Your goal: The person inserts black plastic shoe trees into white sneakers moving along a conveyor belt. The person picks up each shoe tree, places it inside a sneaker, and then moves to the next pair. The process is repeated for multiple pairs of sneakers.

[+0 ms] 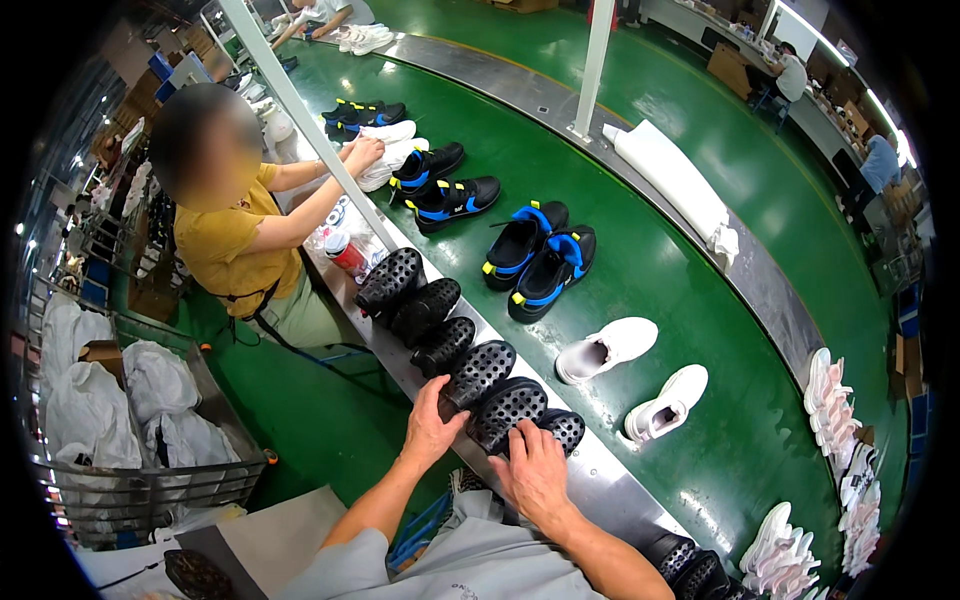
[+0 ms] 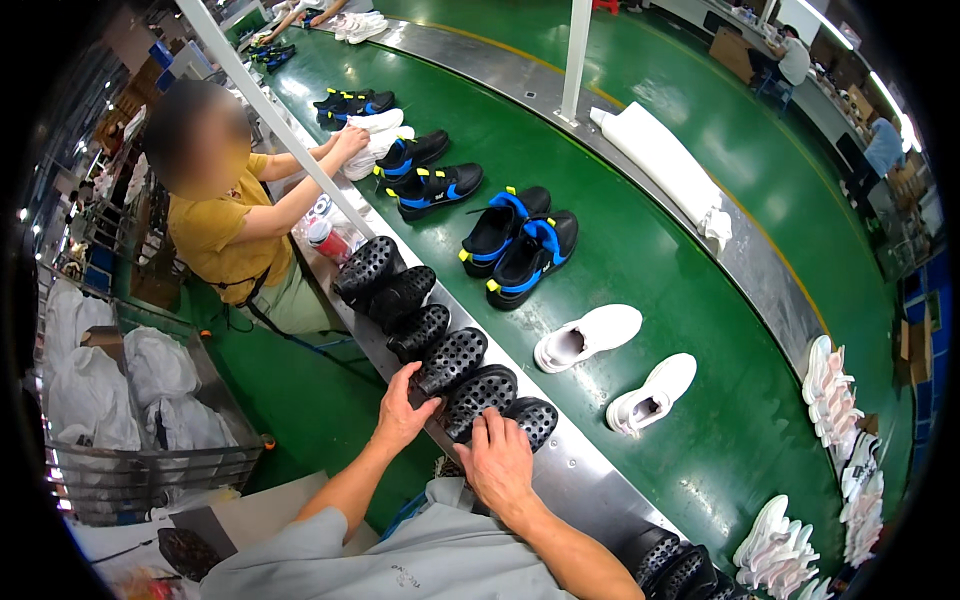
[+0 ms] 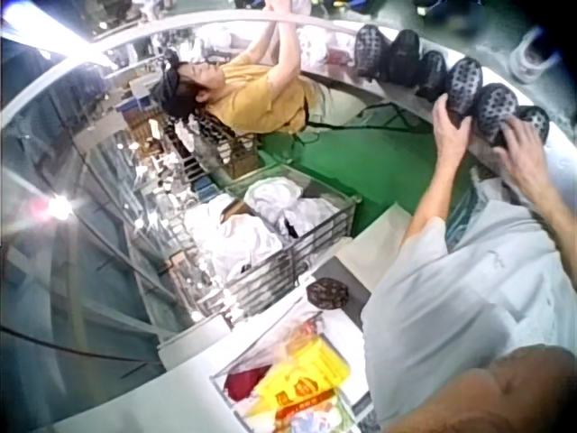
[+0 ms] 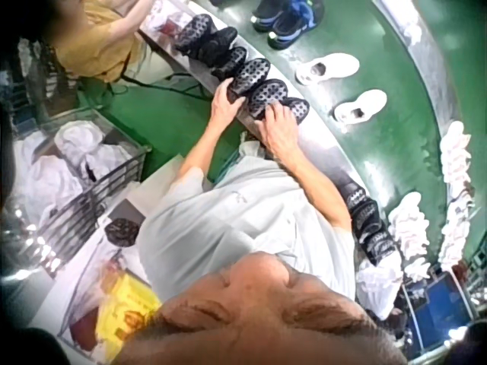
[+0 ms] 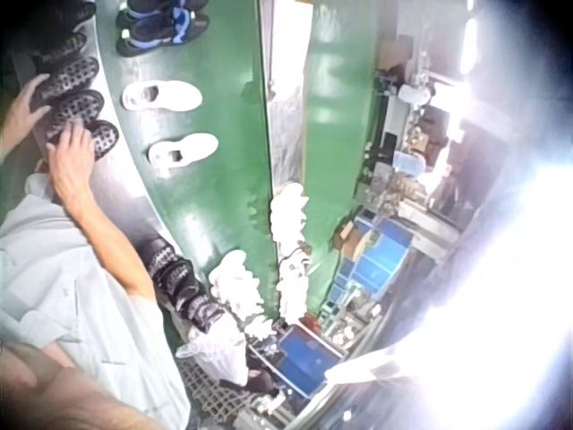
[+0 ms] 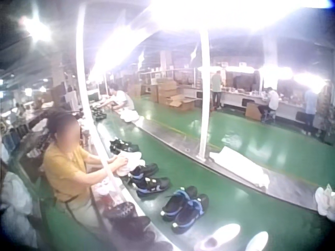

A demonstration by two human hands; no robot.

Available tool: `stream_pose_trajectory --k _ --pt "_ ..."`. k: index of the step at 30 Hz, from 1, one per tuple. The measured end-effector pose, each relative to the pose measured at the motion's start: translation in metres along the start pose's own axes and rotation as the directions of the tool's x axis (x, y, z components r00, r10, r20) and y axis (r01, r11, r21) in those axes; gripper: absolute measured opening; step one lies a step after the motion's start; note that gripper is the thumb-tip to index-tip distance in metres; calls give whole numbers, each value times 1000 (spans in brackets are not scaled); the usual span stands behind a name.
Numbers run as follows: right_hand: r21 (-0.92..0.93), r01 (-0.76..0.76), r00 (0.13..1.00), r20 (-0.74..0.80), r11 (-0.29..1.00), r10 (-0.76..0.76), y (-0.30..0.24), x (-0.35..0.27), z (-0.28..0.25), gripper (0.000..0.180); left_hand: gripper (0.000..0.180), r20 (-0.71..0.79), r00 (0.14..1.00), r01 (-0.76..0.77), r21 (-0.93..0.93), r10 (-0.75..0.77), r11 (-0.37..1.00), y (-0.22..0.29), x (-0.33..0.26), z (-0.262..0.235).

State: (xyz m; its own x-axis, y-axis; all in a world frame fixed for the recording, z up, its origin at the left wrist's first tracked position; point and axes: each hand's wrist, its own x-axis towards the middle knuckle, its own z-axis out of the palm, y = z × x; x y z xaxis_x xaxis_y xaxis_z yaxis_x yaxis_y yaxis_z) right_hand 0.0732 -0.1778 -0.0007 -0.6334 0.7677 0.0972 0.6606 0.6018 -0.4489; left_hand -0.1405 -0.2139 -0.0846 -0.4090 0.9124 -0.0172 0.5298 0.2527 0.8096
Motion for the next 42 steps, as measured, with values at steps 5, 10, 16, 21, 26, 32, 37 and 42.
stream_pose_trajectory --k 5,10,16,21,26,32,37,42 --pt "138 -67 996 -44 988 74 5 -5 -13 56 77 14 1000 -28 4 28 1000 1 2 -3" --pt "166 -311 929 -152 936 336 40 -58 -26 59 59 -22 935 -338 250 355 907 43 -25 -40" --pt "498 -675 700 200 544 685 56 -70 7 71 55 193 873 -479 159 449 863 90 -39 -8" --pt "546 -693 675 261 471 690 55 -71 31 78 47 153 902 -429 223 403 875 90 -37 14" --pt "631 -682 661 315 370 681 61 -77 13 78 45 215 892 -446 272 398 853 103 -35 10" --pt "613 -698 624 268 370 734 79 -132 -16 59 36 258 764 -630 97 592 771 157 -33 27" --pt "602 -722 580 258 341 773 84 -178 -39 49 38 540 496 -784 -58 680 618 212 -9 120" --pt "659 -686 570 226 307 790 84 -202 -41 49 53 839 292 -922 119 458 369 195 22 234"
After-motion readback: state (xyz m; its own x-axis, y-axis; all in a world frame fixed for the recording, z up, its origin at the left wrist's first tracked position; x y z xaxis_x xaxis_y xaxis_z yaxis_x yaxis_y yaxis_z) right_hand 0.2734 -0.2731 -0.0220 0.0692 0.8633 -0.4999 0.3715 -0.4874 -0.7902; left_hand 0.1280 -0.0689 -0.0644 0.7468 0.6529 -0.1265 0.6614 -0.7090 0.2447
